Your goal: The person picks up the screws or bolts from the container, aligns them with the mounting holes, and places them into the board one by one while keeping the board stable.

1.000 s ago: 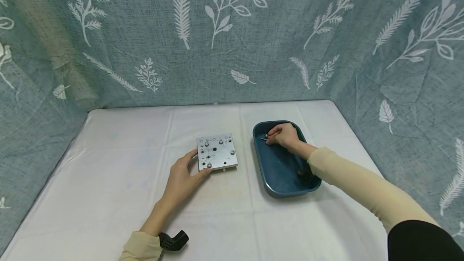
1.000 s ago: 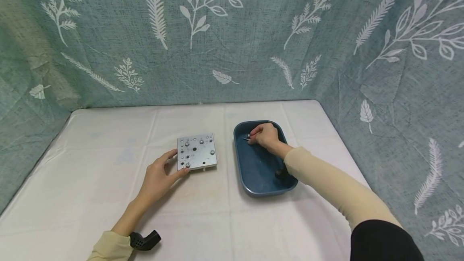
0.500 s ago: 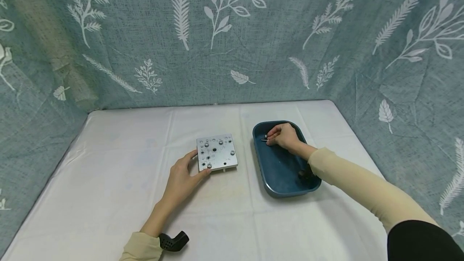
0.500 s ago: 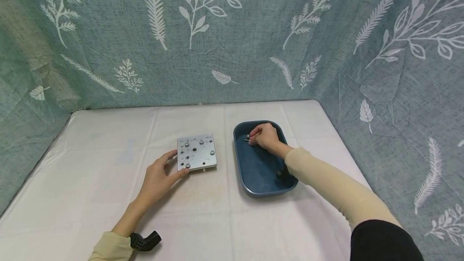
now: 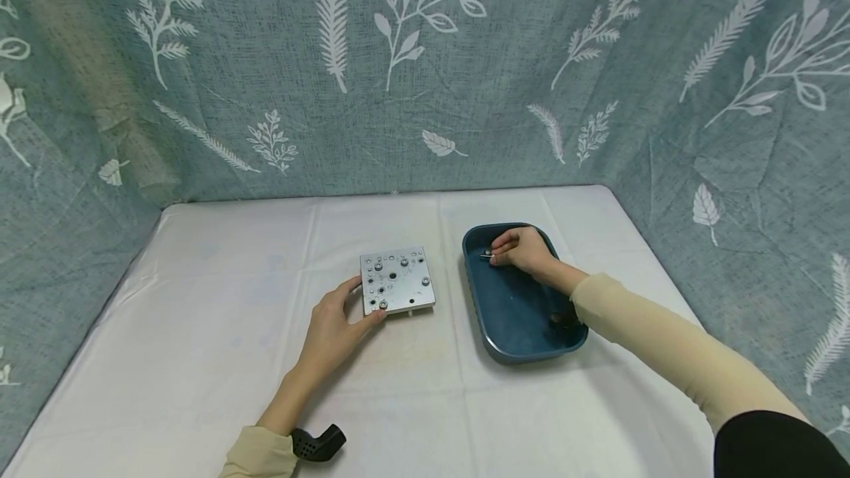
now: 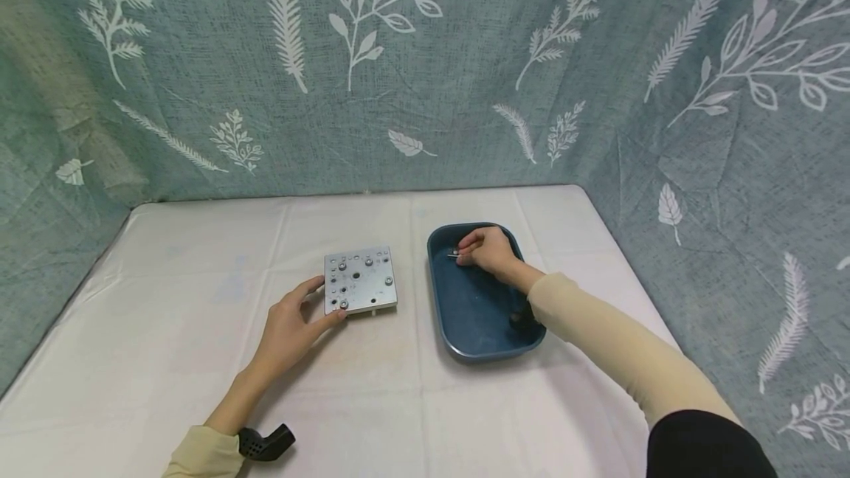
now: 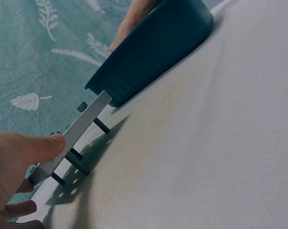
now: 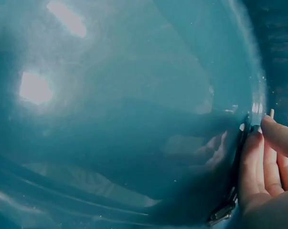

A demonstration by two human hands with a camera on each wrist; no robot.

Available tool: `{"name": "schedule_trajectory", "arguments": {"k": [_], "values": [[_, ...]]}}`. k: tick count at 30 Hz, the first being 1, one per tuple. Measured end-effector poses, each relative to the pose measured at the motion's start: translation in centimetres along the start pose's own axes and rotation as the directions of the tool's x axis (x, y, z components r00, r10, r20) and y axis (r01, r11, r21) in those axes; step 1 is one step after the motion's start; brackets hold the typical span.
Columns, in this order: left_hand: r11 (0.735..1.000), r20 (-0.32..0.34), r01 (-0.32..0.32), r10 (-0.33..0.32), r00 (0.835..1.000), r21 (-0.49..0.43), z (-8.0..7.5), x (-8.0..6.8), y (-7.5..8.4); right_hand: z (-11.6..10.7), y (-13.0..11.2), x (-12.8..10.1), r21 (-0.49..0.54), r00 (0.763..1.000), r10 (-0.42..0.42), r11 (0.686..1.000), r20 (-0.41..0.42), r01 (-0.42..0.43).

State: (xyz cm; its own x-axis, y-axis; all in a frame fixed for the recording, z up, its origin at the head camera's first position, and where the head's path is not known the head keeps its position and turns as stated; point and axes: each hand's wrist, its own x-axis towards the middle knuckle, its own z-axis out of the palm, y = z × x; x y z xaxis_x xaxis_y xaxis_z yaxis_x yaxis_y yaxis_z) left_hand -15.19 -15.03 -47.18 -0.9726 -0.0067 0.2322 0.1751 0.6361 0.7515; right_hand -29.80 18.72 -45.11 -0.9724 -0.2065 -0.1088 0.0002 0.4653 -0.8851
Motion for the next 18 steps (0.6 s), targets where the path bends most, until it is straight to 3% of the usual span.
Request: {"name": "schedule_trajectory", "arguments": {"k": [7, 12, 18], "values": [[1.0, 0.003, -0.001, 0.001, 1.0, -0.002, 0.1, 0.0, -0.1, -0.6, -0.5, -0.6, 0.084, 1.0, -0.012, 0.996, 0.004, 0.012], [1.0, 0.003, 0.002, -0.002, 1.0, 0.001, 0.2, 0.0, -0.2, -1.1, -1.4, -1.4, 0.188, 0.998, -0.056, 0.981, 0.025, 0.051], [1.0, -0.004, -0.003, 0.003, 1.0, 0.002, 0.3, 0.0, -0.4, -1.0, -2.9, -2.2, 0.243, 0.993, -0.102, 0.966, 0.051, 0.087]]}}
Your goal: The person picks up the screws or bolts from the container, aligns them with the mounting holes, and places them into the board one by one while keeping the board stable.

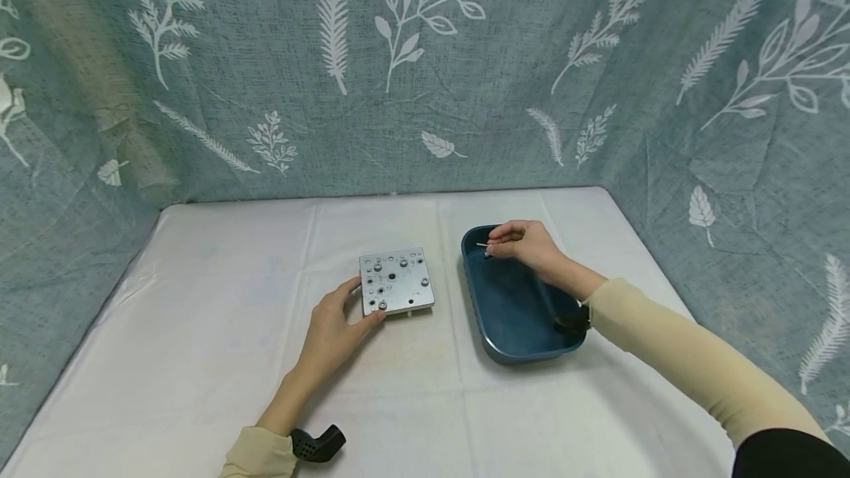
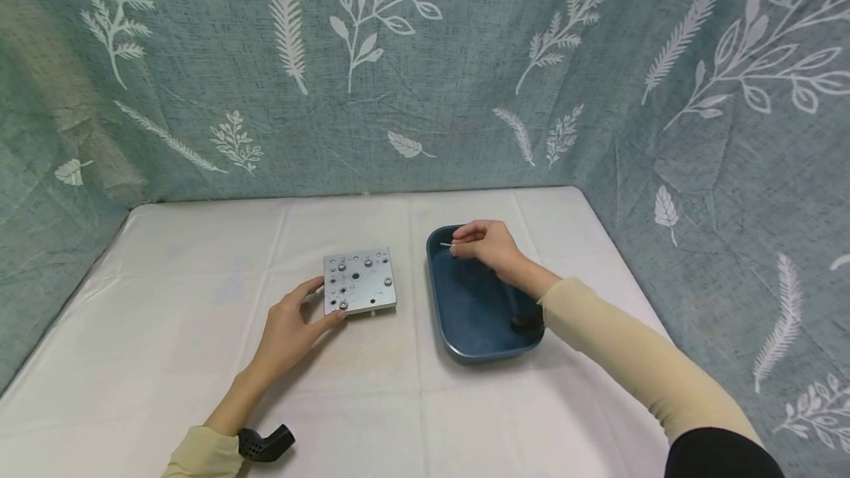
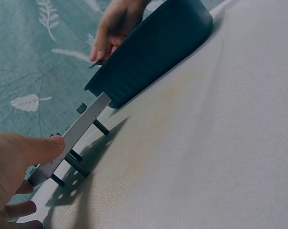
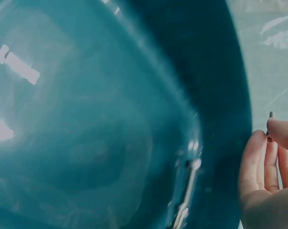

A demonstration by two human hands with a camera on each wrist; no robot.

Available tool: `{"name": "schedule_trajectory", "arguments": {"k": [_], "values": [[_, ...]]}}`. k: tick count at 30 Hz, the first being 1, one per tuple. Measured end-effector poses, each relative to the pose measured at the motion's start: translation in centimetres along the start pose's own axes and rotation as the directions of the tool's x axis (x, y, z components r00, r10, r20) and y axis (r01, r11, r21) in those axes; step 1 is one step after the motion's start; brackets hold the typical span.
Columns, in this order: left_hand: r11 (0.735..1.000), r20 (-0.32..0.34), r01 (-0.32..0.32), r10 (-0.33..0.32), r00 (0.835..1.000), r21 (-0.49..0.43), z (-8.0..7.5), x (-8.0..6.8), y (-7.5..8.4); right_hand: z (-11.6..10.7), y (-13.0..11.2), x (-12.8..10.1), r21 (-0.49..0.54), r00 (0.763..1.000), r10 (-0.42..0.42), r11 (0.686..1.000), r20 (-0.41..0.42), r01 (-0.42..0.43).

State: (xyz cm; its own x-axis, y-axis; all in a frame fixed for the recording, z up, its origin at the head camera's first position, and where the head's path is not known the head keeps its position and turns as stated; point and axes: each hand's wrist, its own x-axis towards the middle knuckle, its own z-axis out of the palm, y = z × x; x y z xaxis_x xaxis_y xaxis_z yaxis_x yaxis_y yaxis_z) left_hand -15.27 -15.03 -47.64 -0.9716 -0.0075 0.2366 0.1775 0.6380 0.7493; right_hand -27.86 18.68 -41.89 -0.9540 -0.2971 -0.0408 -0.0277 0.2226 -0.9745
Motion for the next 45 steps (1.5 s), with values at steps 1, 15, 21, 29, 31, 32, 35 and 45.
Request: {"name": "schedule_trajectory", "arguments": {"k": [1, 15, 21, 29, 31, 32, 35, 45], "values": [[1.0, 0.001, 0.0, 0.0, 1.0, -0.002, 0.0, 0.0, 0.0, 0.2, -0.3, 0.0, 0.007, 1.0, -0.003, 1.0, 0.004, 0.003], [1.0, -0.002, 0.0, 0.0, 1.0, -0.002, 0.0, -0.1, 0.3, 6.0, -3.7, -0.6, 0.075, 0.99, 0.008, 0.997, 0.142, -0.019], [1.0, -0.002, -0.003, 0.003, 1.0, -0.01, -0.1, -0.2, 0.4, 9.2, -4.6, -1.0, 0.122, 0.971, 0.065, 0.988, 0.231, -0.096], [0.999, -0.019, -0.032, 0.032, 0.999, -0.015, -0.2, -0.3, 0.4, 13.0, -4.6, -0.2, 0.023, 0.962, 0.068, 0.997, 0.264, -0.077], [0.999, -0.024, -0.043, 0.042, 0.999, -0.019, -0.2, -0.3, 0.3, 13.8, -4.5, 0.1, -0.001, 0.964, 0.07, 0.997, 0.257, -0.072], [0.999, -0.026, -0.045, 0.045, 0.999, -0.021, -0.2, -0.3, 0.2, 14.1, -4.5, 0.3, -0.017, 0.966, 0.066, 0.998, 0.251, -0.064], [0.998, -0.029, -0.051, 0.05, 0.998, -0.026, -0.2, -0.3, 0.1, 14.9, -4.1, 0.8, -0.063, 0.97, 0.049, 0.997, 0.237, -0.036], [0.998, -0.027, -0.054, 0.053, 0.998, -0.038, -0.3, -0.3, 0.1, 16.0, -3.1, 1.5, -0.194, 0.983, 0.013, 0.981, 0.185, 0.024]]}}
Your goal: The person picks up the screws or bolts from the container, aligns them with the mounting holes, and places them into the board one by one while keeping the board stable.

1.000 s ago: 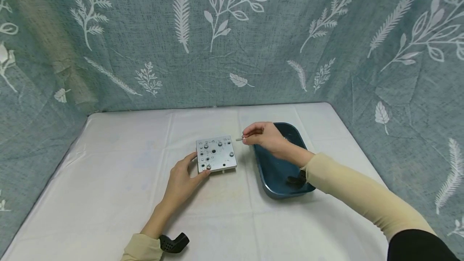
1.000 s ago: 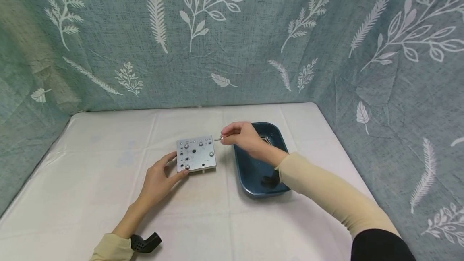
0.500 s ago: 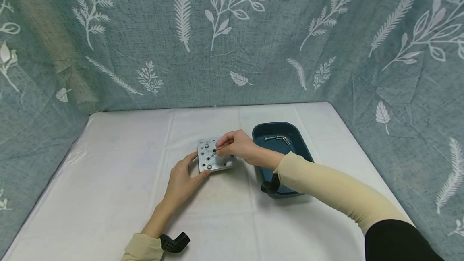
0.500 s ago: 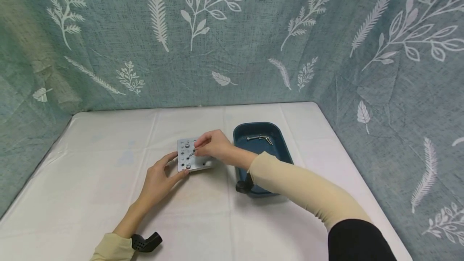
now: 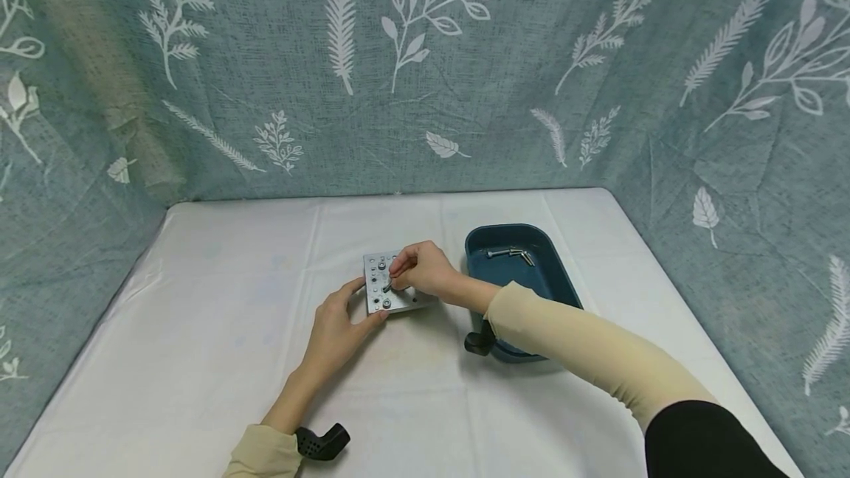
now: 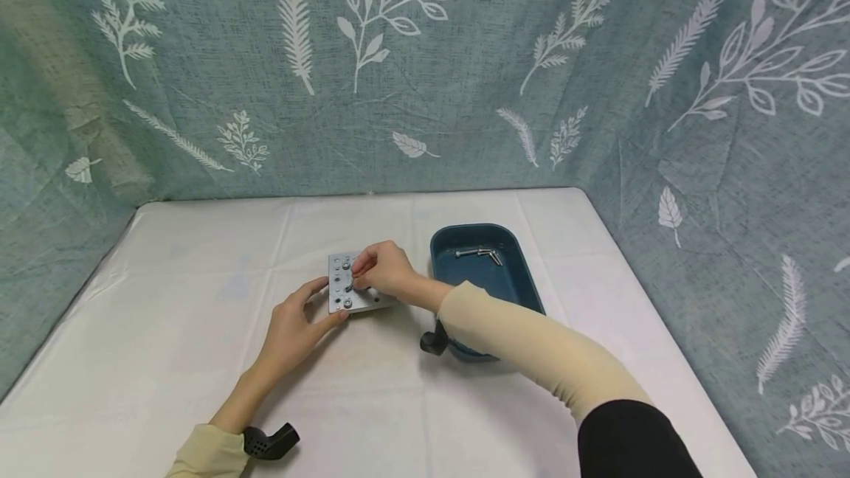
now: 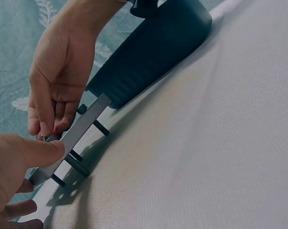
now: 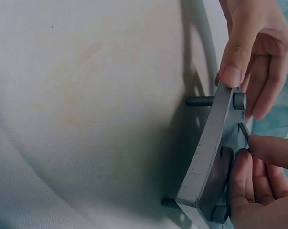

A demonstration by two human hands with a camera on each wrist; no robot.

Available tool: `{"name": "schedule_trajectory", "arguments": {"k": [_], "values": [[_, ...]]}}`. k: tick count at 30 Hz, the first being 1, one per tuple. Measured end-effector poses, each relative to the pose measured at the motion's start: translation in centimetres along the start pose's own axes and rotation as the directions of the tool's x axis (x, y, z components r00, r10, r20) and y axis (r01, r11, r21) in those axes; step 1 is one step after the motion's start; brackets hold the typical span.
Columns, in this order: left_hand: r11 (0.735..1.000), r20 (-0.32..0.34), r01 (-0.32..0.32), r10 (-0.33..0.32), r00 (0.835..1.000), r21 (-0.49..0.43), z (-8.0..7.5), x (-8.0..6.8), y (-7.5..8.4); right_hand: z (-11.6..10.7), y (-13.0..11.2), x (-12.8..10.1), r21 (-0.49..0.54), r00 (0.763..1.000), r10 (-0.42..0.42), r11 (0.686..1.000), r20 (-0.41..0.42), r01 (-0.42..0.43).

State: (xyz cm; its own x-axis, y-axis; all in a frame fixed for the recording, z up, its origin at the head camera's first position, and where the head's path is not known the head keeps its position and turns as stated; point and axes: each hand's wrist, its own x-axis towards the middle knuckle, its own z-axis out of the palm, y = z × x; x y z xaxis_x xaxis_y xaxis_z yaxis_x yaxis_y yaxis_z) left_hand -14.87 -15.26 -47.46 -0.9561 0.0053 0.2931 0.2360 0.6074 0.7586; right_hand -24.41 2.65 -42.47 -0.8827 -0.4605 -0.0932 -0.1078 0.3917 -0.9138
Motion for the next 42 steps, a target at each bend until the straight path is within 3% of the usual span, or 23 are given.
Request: {"name": "schedule_trajectory", "arguments": {"k": [9, 20, 24, 30, 34, 42], "values": [[1.0, -0.001, 0.006, -0.006, 1.0, 0.001, 0.1, -0.1, 0.1, 0.1, 0.2, 0.1, -0.008, 0.999, -0.031, 0.999, -0.02, 0.031], [1.0, -0.004, 0.002, -0.002, 1.0, -0.008, 0.2, -0.2, 0.2, 0.2, 0.7, 0.6, 0.073, 0.996, -0.058, 0.996, 0.071, 0.053], [1.0, -0.007, 0.001, -0.001, 1.0, -0.006, 0.3, -0.2, 0.2, 0.6, 0.7, 0.6, 0.03, 0.993, -0.079, 0.997, 0.088, 0.077], [1.0, -0.016, -0.011, 0.011, 1.0, -0.002, 0.4, -0.1, 0.4, 1.1, 0.5, 0.3, -0.064, 0.996, -0.09, 0.994, 0.004, 0.09], [1.0, -0.017, -0.008, 0.008, 1.0, 0.002, 0.5, 0.0, 0.4, 1.1, 0.4, 0.1, -0.129, 0.995, -0.103, 0.986, 0.001, 0.102], [1.0, -0.015, 0.006, -0.006, 1.0, 0.006, 0.6, -0.1, 0.3, 0.1, 0.3, -0.1, -0.099, 0.997, -0.059, 0.993, 0.055, 0.064]]}}
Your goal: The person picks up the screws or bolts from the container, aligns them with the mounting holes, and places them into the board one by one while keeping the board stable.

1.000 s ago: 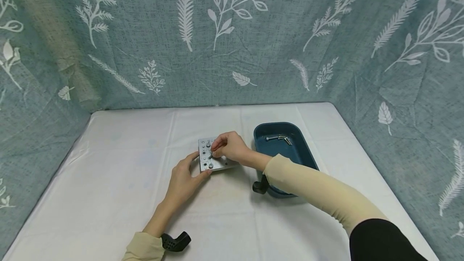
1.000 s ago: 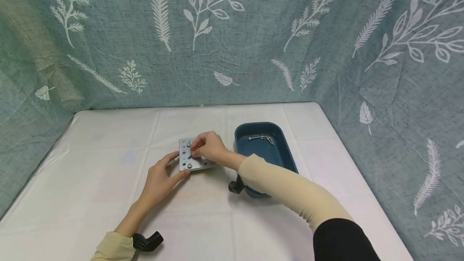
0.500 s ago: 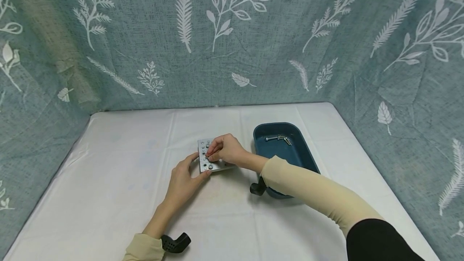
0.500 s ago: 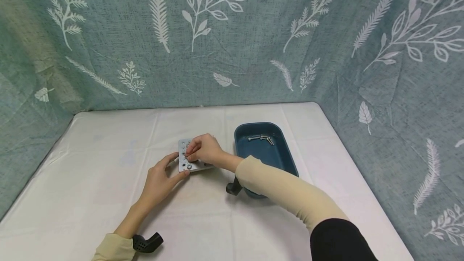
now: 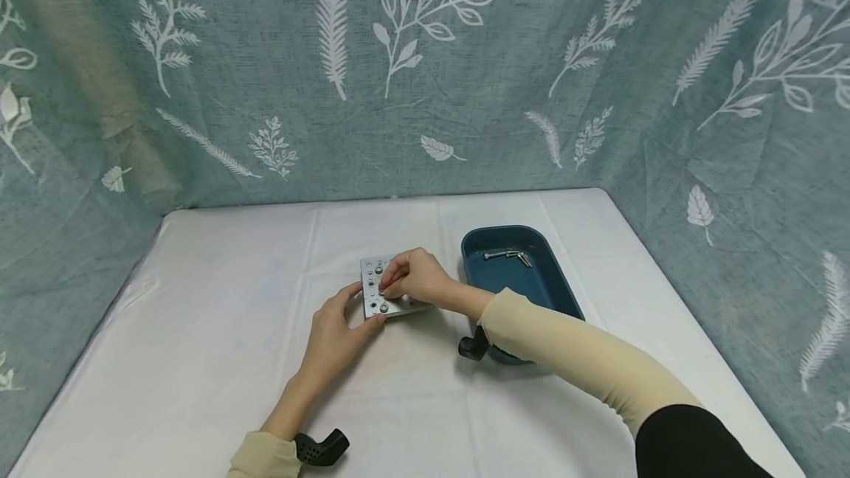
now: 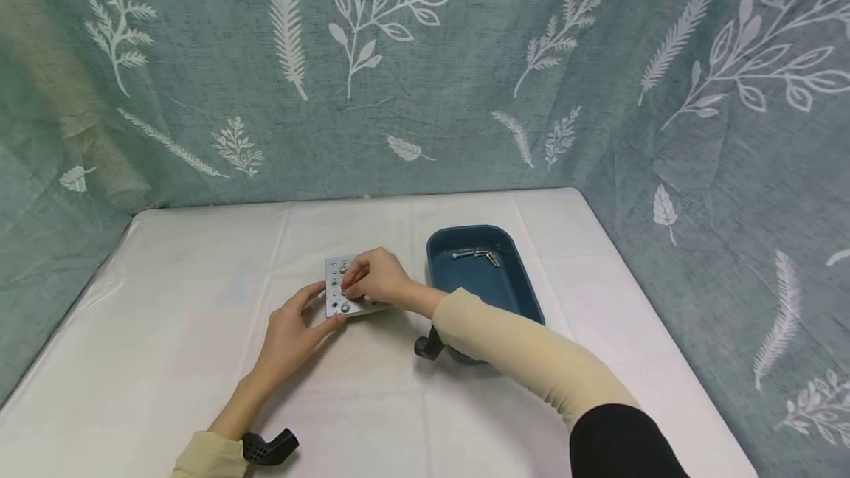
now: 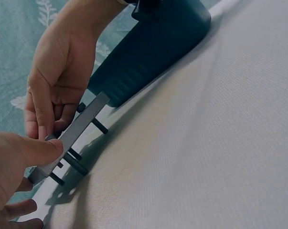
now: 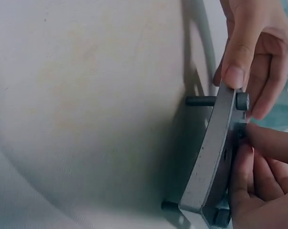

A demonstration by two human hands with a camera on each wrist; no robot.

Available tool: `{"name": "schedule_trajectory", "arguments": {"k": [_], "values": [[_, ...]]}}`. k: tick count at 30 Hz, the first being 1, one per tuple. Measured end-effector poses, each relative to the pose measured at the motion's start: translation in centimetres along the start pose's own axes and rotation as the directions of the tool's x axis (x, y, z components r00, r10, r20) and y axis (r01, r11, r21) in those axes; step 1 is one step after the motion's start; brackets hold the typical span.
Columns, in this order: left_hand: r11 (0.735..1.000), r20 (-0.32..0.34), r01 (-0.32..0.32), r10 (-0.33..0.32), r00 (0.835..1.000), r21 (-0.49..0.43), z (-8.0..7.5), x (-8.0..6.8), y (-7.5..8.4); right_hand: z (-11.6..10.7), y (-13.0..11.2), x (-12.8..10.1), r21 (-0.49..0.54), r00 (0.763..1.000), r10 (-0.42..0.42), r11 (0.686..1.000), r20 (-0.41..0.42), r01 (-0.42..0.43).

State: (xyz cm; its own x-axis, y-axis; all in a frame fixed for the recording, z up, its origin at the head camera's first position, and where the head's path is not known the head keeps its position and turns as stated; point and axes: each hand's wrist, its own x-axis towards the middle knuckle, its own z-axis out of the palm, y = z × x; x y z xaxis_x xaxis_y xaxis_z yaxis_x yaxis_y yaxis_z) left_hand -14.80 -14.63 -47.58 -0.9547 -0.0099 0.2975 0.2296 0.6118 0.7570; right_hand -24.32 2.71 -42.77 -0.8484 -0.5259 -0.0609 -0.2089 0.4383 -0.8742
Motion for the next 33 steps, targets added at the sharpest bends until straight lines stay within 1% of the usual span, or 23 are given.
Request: {"name": "schedule_trajectory", "arguments": {"k": [4, 6, 7, 9, 12, 13, 15, 18, 22, 29, 33], "values": [[1.0, -0.003, -0.01, 0.01, 1.0, -0.009, 0.0, 0.0, -0.1, -0.9, -0.3, -0.3, 0.013, 1.0, 0.004, 1.0, -0.001, -0.004], [1.0, 0.0, -0.005, 0.005, 1.0, -0.01, 0.0, -0.1, -0.1, -2.1, -0.5, -0.4, 0.043, 1.0, 0.006, 0.999, -0.004, -0.005], [1.0, 0.001, 0.0, 0.0, 1.0, -0.006, 0.0, -0.1, -0.1, -2.9, -0.6, -0.5, 0.08, 1.0, 0.001, 0.997, -0.01, 0.0], [1.0, 0.001, 0.008, -0.008, 1.0, 0.005, 0.0, -0.1, 0.0, -4.9, -0.8, -0.5, 0.163, 0.999, -0.017, 0.986, -0.047, 0.024], [1.0, -0.004, 0.025, -0.025, 1.0, 0.016, 0.1, -0.1, 0.1, -8.5, -0.6, -0.3, 0.296, 0.991, -0.039, 0.952, -0.131, 0.077], [0.999, -0.003, 0.028, -0.028, 1.0, 0.017, 0.1, -0.1, 0.1, -9.6, -0.3, -0.3, 0.326, 0.986, -0.044, 0.94, -0.159, 0.095], [0.999, 0.0, 0.036, -0.036, 0.999, 0.017, 0.1, -0.1, 0.2, -11.7, 0.5, -0.2, 0.366, 0.98, -0.034, 0.924, -0.198, 0.106], [0.999, 0.005, 0.042, -0.042, 0.999, 0.015, 0.1, -0.1, 0.2, -13.9, 2.2, -0.5, 0.398, 0.977, 0.02, 0.915, -0.213, 0.069], [0.999, 0.006, 0.051, -0.051, 0.999, 0.013, 0.0, -0.2, 0.3, -15.1, 4.1, -1.2, 0.409, 0.973, 0.097, 0.913, -0.209, -0.003], [0.999, 0.006, 0.044, -0.044, 0.999, 0.011, 0.0, -0.2, 0.3, -15.5, 6.2, -2.6, 0.295, 0.973, 0.131, 0.953, -0.19, -0.07], [0.999, 0.0, 0.043, -0.043, 0.999, 0.011, 0.0, -0.2, 0.2, -15.3, 7.3, -3.0, 0.242, 0.974, 0.16, 0.963, -0.161, -0.119]]}}
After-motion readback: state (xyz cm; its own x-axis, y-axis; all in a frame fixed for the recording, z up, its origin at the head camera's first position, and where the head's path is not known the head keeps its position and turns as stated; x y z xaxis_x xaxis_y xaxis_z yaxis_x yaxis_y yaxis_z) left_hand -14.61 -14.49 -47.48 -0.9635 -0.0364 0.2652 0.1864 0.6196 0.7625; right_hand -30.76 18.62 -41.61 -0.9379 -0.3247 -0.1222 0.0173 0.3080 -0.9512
